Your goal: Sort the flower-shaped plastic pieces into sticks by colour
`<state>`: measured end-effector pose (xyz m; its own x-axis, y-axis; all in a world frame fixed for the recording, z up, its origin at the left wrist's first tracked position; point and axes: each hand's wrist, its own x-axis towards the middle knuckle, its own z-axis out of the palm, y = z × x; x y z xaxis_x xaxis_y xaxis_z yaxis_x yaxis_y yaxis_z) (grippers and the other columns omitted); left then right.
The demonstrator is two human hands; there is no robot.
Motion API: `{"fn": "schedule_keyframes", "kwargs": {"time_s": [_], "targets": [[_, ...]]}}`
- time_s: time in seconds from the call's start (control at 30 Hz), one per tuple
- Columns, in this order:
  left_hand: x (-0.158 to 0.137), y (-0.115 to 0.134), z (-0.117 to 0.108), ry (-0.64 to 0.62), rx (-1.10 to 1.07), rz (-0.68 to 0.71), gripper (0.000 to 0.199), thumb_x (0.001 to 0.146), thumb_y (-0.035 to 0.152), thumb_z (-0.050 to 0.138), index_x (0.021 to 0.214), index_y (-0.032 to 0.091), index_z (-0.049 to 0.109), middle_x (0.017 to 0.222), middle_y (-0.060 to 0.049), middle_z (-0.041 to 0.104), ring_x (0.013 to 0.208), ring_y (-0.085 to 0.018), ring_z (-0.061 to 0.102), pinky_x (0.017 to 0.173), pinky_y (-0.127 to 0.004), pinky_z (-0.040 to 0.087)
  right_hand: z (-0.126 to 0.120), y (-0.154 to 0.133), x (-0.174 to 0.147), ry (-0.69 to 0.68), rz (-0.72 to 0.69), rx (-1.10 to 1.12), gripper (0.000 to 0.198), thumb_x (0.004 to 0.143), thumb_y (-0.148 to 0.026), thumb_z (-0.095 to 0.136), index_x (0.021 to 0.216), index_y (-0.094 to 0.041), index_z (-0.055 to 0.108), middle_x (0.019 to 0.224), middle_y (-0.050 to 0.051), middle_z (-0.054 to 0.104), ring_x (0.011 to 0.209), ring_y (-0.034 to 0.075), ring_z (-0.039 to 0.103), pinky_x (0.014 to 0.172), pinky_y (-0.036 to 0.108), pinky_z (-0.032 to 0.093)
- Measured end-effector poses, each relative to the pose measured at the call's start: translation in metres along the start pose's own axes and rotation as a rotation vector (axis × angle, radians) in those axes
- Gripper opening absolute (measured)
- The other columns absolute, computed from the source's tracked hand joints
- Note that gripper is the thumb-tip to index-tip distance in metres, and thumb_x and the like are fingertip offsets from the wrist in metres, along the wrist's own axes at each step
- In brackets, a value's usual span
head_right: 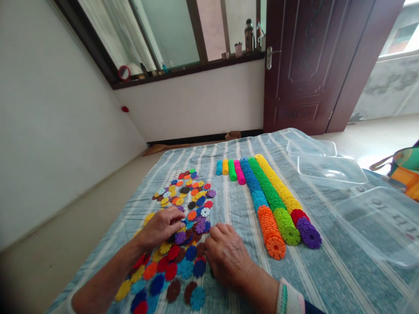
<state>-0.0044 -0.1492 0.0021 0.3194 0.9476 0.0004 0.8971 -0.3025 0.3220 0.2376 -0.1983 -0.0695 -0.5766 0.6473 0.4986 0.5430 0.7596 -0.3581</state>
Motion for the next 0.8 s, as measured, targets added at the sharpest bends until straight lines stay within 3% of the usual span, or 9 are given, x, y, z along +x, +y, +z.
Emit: {"fn": "schedule_keyframes", "kwargs": {"time_s": [0.23,0.47,0.8], "targets": [[-0.002,0.005,-0.011,-0.147,0.004,0.013,0.018,0.076,0.029,0.052,0.071,0.019,0.067,0.077,-0.003,0.06,0.078,-0.017,0.056,0.073,-0.026,0.041,0.0,0.0,0.0,-0.005,0.004,-0.004,0.011,0.094,-0.019,0.06,0.083,-0.02,0.059,0.087,0.004,0.061,0.086,0.022,0.053,0.077,0.036,0.045],[-0.004,0.002,-0.012,-0.202,-0.055,-0.059,0.014,0.071,0.031,0.058,0.068,0.018,0.065,0.072,0.0,0.058,0.069,-0.014,0.053,0.066,-0.024,0.038,-0.002,-0.001,0.001,-0.002,0.001,-0.018,0.014,0.096,-0.019,0.057,0.082,-0.02,0.059,0.085,0.003,0.06,0.084,0.021,0.052,0.075,0.035,0.044],[-0.001,-0.002,-0.01,-0.18,-0.3,-0.187,0.021,0.07,0.037,0.059,0.072,0.017,0.065,0.062,0.003,0.054,0.06,-0.013,0.048,0.058,-0.023,0.038,-0.002,-0.001,0.001,-0.024,0.006,-0.016,0.01,0.093,-0.02,0.06,0.084,-0.019,0.06,0.087,0.004,0.061,0.084,0.021,0.052,0.075,0.036,0.044]]}}
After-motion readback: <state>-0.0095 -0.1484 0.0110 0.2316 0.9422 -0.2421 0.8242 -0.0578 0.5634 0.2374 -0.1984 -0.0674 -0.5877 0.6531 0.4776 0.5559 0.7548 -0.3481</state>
